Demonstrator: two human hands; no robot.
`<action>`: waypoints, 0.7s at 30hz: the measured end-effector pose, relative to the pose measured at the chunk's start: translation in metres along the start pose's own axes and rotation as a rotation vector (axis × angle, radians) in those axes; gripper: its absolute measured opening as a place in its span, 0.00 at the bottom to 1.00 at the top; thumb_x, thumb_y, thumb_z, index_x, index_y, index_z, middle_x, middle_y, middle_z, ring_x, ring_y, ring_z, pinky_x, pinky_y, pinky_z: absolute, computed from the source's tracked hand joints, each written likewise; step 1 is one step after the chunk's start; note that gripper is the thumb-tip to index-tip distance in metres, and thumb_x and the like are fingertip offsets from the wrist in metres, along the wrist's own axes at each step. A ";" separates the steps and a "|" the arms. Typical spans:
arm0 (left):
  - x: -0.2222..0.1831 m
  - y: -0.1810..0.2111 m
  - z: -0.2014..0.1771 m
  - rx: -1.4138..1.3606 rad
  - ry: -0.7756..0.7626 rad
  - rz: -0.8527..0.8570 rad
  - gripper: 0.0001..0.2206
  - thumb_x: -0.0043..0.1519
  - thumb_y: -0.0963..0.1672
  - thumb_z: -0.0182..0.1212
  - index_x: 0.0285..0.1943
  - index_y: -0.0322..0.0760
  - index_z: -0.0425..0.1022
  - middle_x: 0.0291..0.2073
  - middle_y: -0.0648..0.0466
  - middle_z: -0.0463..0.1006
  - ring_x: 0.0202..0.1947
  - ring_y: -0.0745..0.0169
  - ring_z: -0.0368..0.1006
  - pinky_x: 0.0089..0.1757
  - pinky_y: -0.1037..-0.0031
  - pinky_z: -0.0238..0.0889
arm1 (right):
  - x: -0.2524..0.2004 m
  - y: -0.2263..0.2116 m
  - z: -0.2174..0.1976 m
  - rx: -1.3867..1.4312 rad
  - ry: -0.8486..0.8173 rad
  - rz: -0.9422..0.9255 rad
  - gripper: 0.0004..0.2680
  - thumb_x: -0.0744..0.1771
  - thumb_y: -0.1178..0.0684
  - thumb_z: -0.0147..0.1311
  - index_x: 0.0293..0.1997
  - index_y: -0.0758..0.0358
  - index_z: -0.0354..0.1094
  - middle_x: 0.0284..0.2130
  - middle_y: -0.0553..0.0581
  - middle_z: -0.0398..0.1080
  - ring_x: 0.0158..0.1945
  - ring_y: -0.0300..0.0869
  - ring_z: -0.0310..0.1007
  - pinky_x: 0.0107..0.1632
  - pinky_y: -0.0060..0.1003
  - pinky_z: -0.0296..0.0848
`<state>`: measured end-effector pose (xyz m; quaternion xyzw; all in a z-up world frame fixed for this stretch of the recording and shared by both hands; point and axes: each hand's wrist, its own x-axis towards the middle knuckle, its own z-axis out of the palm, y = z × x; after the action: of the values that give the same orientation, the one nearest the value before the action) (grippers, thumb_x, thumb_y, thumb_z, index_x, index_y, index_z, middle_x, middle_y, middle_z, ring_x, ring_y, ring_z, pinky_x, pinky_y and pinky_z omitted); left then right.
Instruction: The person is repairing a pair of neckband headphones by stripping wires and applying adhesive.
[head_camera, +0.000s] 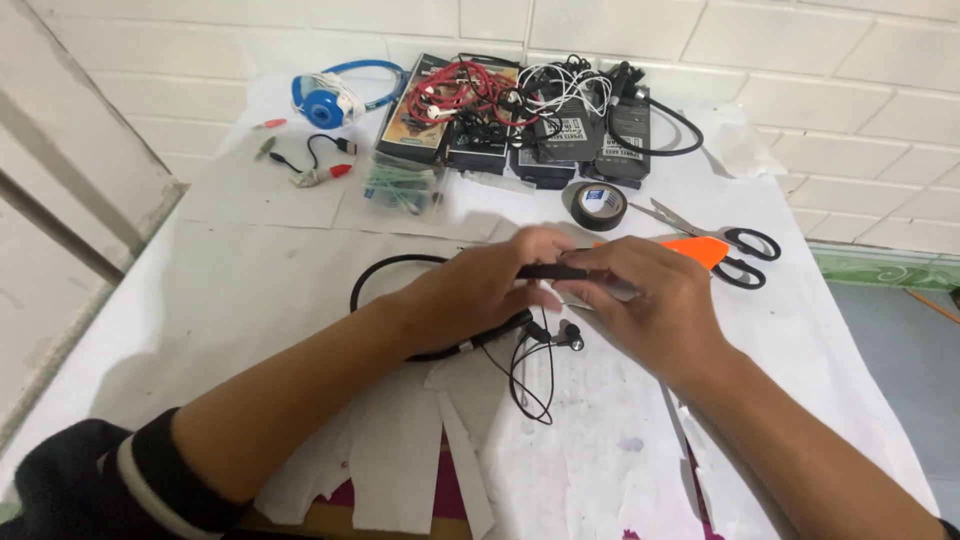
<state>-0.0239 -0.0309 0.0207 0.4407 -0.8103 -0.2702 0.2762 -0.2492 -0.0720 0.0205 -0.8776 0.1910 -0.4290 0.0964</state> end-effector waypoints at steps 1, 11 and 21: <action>0.000 -0.006 0.003 -0.006 -0.003 0.001 0.24 0.67 0.54 0.49 0.68 0.42 0.56 0.56 0.47 0.79 0.51 0.46 0.78 0.48 0.60 0.65 | -0.001 0.000 0.001 -0.003 -0.004 0.006 0.07 0.64 0.55 0.67 0.42 0.66 0.77 0.36 0.58 0.78 0.35 0.42 0.77 0.38 0.30 0.77; -0.005 -0.042 0.016 0.294 0.162 0.322 0.17 0.71 0.44 0.52 0.67 0.34 0.64 0.57 0.45 0.77 0.55 0.45 0.72 0.50 0.59 0.67 | 0.000 -0.003 0.003 -0.038 -0.032 0.053 0.08 0.65 0.53 0.65 0.44 0.64 0.76 0.38 0.55 0.79 0.35 0.39 0.76 0.40 0.29 0.74; -0.005 -0.044 0.019 0.422 0.232 0.411 0.18 0.64 0.38 0.59 0.64 0.31 0.65 0.50 0.44 0.76 0.49 0.45 0.73 0.46 0.60 0.69 | 0.000 -0.005 0.003 -0.143 -0.075 -0.044 0.08 0.67 0.52 0.61 0.44 0.66 0.73 0.33 0.58 0.75 0.32 0.45 0.73 0.37 0.36 0.70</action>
<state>-0.0095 -0.0440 -0.0236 0.3432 -0.8836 0.0174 0.3181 -0.2455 -0.0679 0.0207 -0.9017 0.1979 -0.3832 0.0311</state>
